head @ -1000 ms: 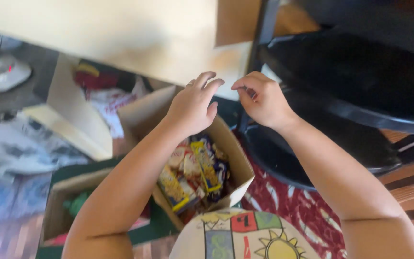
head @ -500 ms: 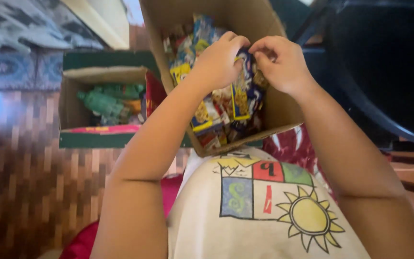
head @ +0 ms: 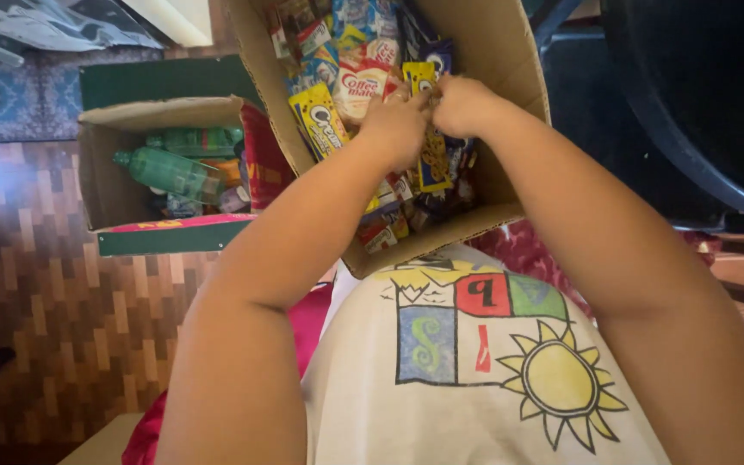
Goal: The person sits on the floor and sorts snack packets from a cardboard box onto a black rolling cart. They pick up various items, including Wafello, Presto, and Creamo packages, and arrange them on the top shelf of the cart.
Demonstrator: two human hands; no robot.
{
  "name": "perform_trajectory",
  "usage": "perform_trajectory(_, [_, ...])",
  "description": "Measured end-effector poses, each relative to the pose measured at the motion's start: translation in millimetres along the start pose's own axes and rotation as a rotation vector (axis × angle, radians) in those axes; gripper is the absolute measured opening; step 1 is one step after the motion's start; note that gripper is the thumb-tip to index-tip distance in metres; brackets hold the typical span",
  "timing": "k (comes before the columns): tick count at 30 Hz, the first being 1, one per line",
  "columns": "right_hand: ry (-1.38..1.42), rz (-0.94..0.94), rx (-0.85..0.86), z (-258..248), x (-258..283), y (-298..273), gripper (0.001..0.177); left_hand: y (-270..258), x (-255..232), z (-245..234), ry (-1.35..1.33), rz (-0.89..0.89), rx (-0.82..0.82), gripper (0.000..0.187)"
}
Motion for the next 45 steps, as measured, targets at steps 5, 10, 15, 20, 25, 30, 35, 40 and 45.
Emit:
perform_trajectory(5, [-0.108, 0.11, 0.039, 27.5, -27.8, 17.3, 0.056, 5.9, 0.4, 19.6, 0.044, -0.008, 0.061, 0.062])
perform_trajectory(10, [-0.029, 0.164, 0.078, 38.8, -28.6, 13.8, 0.061, -1.2, -6.5, 4.7, 0.022, -0.031, 0.19, 0.051])
perform_trajectory(15, [0.104, 0.297, 0.125, 41.9, -37.3, 22.2, 0.041, 3.3, -7.1, 4.7, -0.032, -0.025, 0.255, 0.031])
perform_trajectory(20, [0.055, 0.144, 0.018, 29.0, -27.6, 14.9, 0.028, -1.8, 12.2, -10.2, -0.174, -0.062, 0.138, 0.028])
perform_trajectory(25, [0.058, -0.106, -0.34, -32.1, 32.8, -48.8, 0.023, -3.6, 45.6, -31.6, -0.344, -0.293, -0.361, 0.031])
perform_trajectory(30, [0.59, -0.551, -0.479, -68.2, 45.9, -104.7, 0.045, 20.6, 56.6, -18.8, -0.874, -0.329, -0.773, 0.048])
perform_trajectory(35, [1.011, -0.449, -0.193, -51.7, 38.9, -130.3, 0.062, 12.7, 46.3, -36.5, -1.637, -0.08, -0.693, 0.05])
perform_trajectory(40, [1.229, -0.439, -0.137, -44.7, 34.2, -132.6, 0.052, 11.9, 25.5, -59.8, -1.812, -0.02, -0.65, 0.038])
perform_trajectory(45, [1.166, -0.639, -0.448, -54.0, 25.0, -137.3, 0.027, 23.3, -11.7, -48.1, -1.838, 0.071, -0.723, 0.023])
Point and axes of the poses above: each hand's wrist, its own y-axis towards the middle knuckle, its own z-axis out of the palm, x = y × z, the point moved 3 cm from there along y, towards the middle knuckle, and after that the axes turned 13 degrees about y, right-handed, at the moved point
